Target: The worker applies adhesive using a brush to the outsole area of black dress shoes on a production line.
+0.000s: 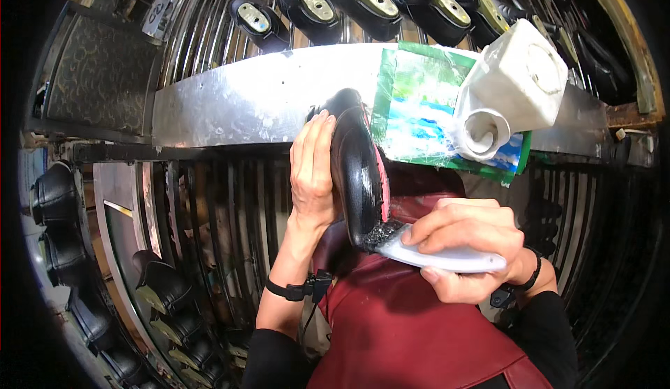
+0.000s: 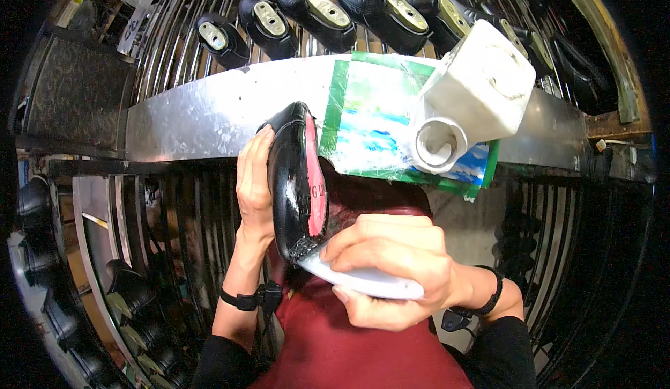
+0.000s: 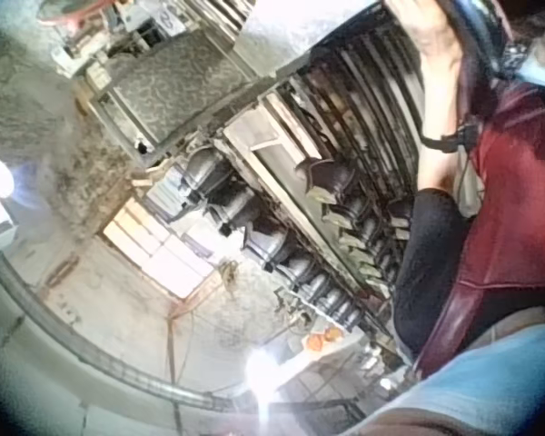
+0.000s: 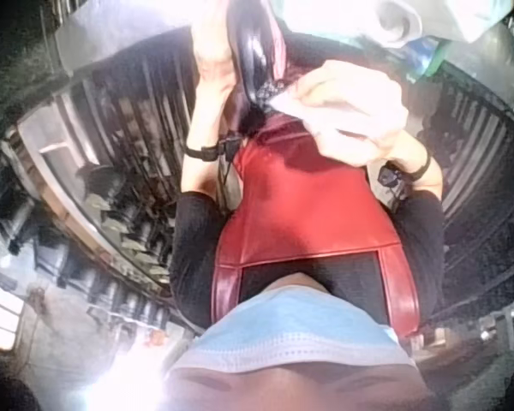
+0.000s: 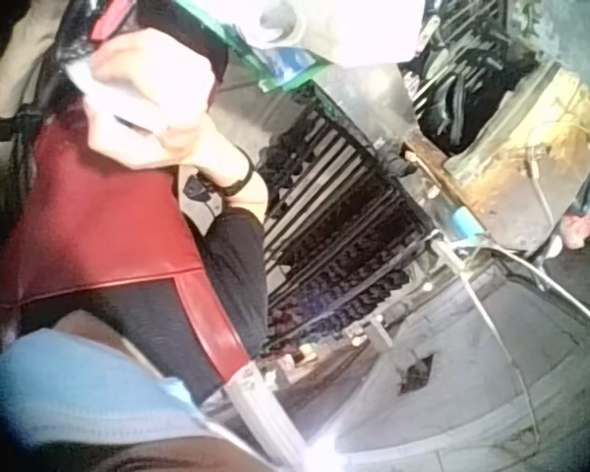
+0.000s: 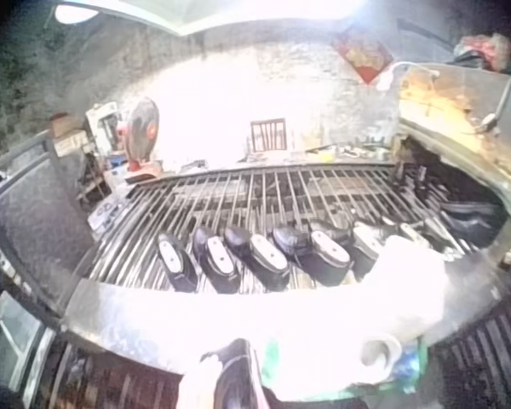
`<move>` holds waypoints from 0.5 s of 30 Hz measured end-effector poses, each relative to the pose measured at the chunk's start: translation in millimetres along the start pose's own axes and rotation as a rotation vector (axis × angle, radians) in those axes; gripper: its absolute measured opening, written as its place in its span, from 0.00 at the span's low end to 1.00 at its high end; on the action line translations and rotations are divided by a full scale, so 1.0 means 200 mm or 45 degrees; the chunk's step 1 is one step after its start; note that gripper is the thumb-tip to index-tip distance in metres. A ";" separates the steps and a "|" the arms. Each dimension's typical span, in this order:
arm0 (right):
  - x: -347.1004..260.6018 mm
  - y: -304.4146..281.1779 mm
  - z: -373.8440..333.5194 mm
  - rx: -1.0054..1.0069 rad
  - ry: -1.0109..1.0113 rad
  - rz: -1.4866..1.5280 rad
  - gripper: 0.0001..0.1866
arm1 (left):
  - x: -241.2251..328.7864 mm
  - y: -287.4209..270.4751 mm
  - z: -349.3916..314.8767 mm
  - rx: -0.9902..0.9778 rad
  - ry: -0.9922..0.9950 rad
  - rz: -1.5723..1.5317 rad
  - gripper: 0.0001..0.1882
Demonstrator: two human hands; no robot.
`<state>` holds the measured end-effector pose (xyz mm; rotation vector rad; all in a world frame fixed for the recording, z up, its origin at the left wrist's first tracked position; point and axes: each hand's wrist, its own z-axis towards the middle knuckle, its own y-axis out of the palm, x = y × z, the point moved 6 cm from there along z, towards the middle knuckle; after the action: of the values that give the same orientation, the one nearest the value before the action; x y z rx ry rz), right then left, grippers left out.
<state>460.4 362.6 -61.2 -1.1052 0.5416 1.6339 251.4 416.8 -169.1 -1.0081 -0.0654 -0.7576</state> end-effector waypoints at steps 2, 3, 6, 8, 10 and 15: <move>-0.02 -0.04 0.08 -0.009 -0.054 -0.082 0.13 | -0.02 -0.01 0.09 -0.071 -0.069 -0.102 0.38; -0.03 -0.06 0.12 -0.011 -0.068 -0.086 0.13 | -0.02 -0.04 0.13 -0.060 -0.061 -0.096 0.38; -0.06 -0.12 0.28 -0.049 -0.133 -0.185 0.13 | -0.03 -0.09 0.29 -0.212 -0.161 -0.271 0.42; -0.05 -0.16 0.38 -0.017 -0.201 -0.187 0.13 | -0.11 -0.08 0.34 -0.256 -0.217 -0.287 0.42; 0.01 -0.21 0.44 0.037 -0.275 -0.180 0.14 | -0.13 -0.08 0.39 -0.375 -0.274 -0.333 0.49; 0.26 -0.31 0.44 0.136 -0.144 -0.342 0.13 | -0.27 -0.02 0.46 -0.454 -0.312 -0.647 0.51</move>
<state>481.6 481.4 -53.6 -0.9561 0.3835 1.4073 234.8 517.8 -136.5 -1.4479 -0.4228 -1.1289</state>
